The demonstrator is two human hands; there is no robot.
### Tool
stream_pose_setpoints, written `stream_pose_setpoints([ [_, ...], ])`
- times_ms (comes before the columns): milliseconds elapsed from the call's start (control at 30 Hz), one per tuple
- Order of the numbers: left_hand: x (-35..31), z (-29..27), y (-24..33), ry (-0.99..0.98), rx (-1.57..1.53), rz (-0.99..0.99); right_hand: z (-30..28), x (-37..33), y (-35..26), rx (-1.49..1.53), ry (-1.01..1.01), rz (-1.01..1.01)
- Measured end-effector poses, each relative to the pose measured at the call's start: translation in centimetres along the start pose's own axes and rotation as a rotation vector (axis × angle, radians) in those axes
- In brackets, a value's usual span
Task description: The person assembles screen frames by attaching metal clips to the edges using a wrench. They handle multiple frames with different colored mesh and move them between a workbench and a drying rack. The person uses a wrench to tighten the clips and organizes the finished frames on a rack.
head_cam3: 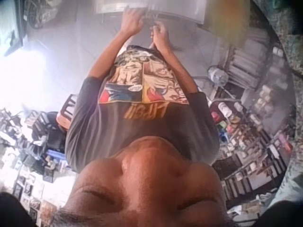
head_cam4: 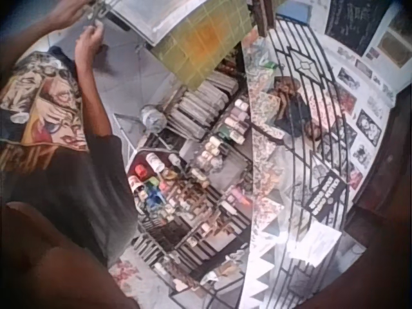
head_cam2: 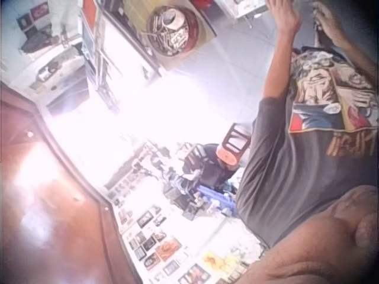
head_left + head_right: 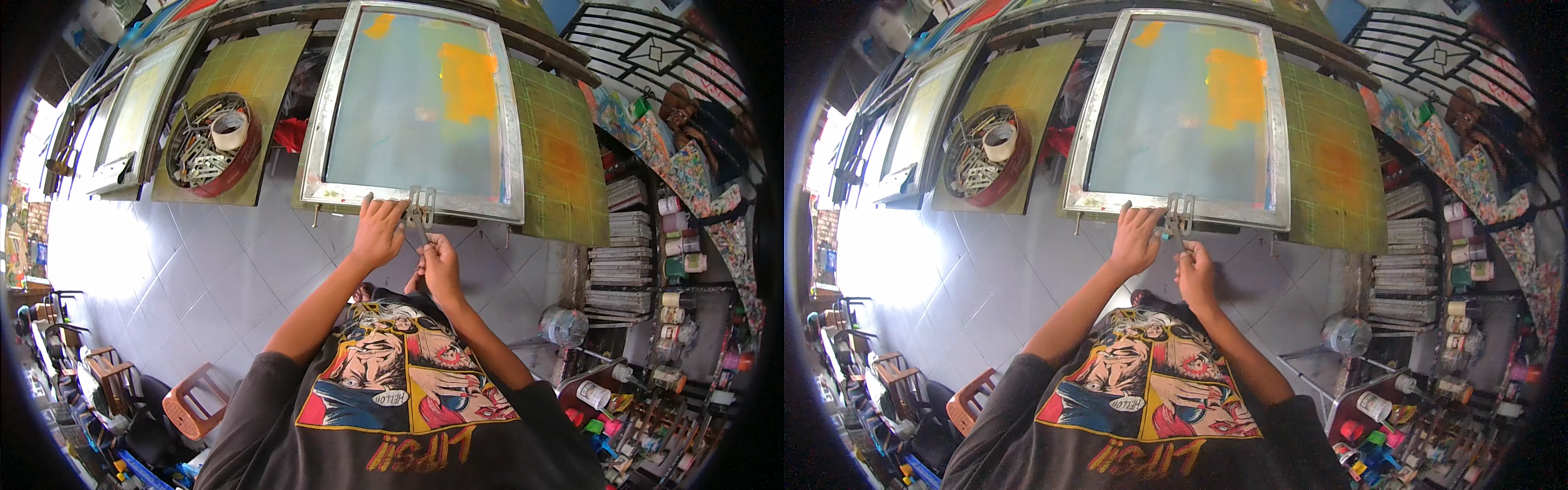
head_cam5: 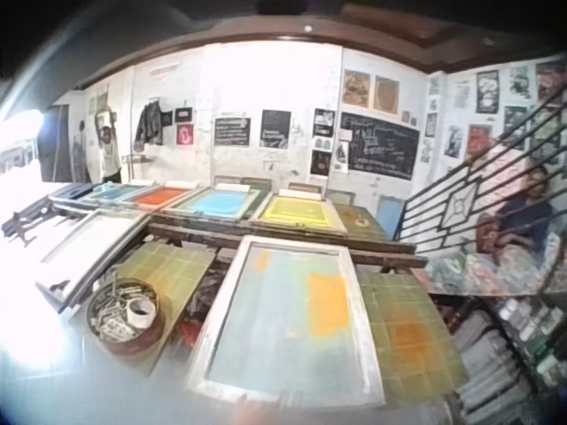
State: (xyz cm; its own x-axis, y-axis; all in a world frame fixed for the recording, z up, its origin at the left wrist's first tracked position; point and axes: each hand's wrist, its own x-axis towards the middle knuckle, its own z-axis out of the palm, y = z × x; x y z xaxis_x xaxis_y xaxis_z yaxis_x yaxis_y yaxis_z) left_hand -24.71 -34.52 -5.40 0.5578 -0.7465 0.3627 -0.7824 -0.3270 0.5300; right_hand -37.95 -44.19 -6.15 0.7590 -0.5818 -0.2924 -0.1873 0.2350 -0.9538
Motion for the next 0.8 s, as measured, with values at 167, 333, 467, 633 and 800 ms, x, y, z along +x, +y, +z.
stream_pose_setpoints([
  [167, -0.1, -0.2, -0.3, 0.006, 0.021, 0.078, 2.8, -0.3, 0.5, 0.256, 0.097, 0.178],
  [333, 0.0, -0.9, 0.0, -0.07, 0.004, 0.039, 5.8, -0.2, 1.5, 0.725, 0.091, 0.244],
  [467, 0.2, -1.5, 0.0, -0.097, 0.008, 0.089, 6.7, -0.4, 1.0, 0.761, 0.112, 0.219],
  [633, 0.4, -1.9, 0.1, -0.19, -0.011, 0.035, 6.8, 0.0, 3.5, 0.816, 0.076, 0.174],
  [800, 1.1, -2.1, 0.0, -0.124, -0.004, 0.128, 6.9, -0.2, 2.2, 0.785, 0.049, 0.298],
])
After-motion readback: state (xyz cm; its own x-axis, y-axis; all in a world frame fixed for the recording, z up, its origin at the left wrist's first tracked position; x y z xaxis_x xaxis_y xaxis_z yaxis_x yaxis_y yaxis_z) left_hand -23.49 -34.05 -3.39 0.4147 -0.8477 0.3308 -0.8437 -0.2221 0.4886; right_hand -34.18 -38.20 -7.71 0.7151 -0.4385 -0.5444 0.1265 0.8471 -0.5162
